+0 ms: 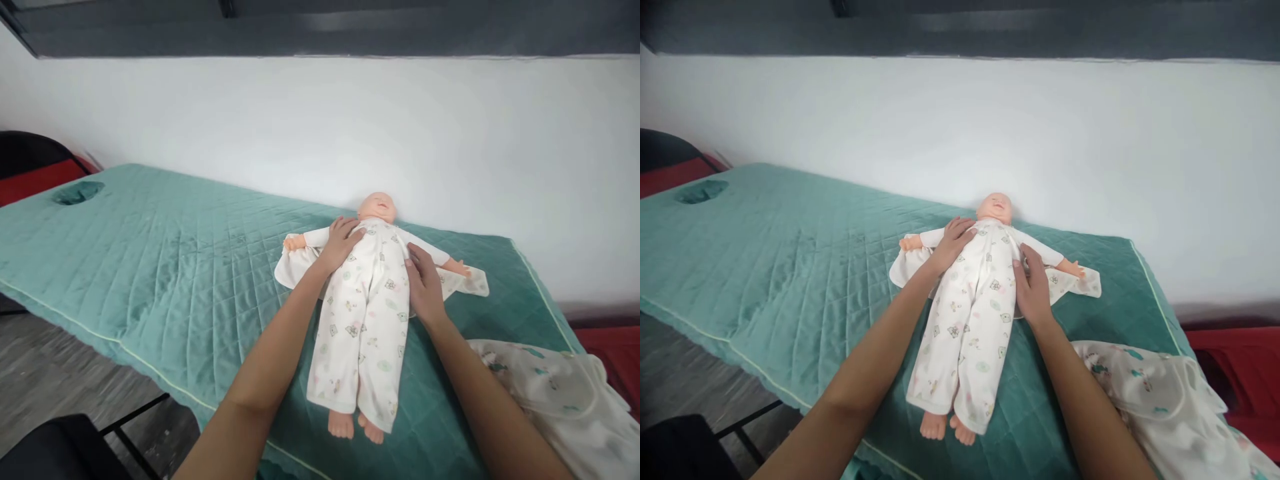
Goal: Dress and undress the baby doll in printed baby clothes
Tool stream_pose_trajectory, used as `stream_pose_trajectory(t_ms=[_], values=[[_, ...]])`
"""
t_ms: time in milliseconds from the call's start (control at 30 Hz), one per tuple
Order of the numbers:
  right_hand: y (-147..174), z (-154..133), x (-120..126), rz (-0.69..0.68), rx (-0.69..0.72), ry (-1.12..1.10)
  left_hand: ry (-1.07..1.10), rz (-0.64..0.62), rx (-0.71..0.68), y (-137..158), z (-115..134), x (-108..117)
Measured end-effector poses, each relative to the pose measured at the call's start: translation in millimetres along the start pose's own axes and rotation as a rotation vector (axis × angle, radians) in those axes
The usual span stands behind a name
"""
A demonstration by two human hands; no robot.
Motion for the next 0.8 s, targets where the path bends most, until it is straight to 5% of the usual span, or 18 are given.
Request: stream_pose_trajectory(t_ms=[267, 433, 633, 800], values=[[4.8, -15.9, -12.7, -0.175, -0.005, -0.129, 0.052, -0.080, -0.043, 17.2, 10.6, 6.4], [4.9, -13.4, -14.2, -0.200, -0.073, -0.123, -0.210, 0.029, -0.228, 30.0, 40.4, 9.7], [4.8, -23.6, -17.0, -0.265, 0.101, 0.006, -0.468, 0.066, -0.619, 63.7, 75.5, -1.5], [5.2, -36.4, -16.6, -0.236, 0.233, 0.140, -0.541, 0.051, -0.710, 69.8, 74.2, -8.5]])
Point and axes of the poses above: each hand's wrist, its own y-axis away from the middle knuckle, its own x-axis out of the back of the hand, z = x × y, the point moved 8 cm from there along -y, towards the middle knuckle, and after that the axes turned 5 degrees about z, right-handed, at the moved point
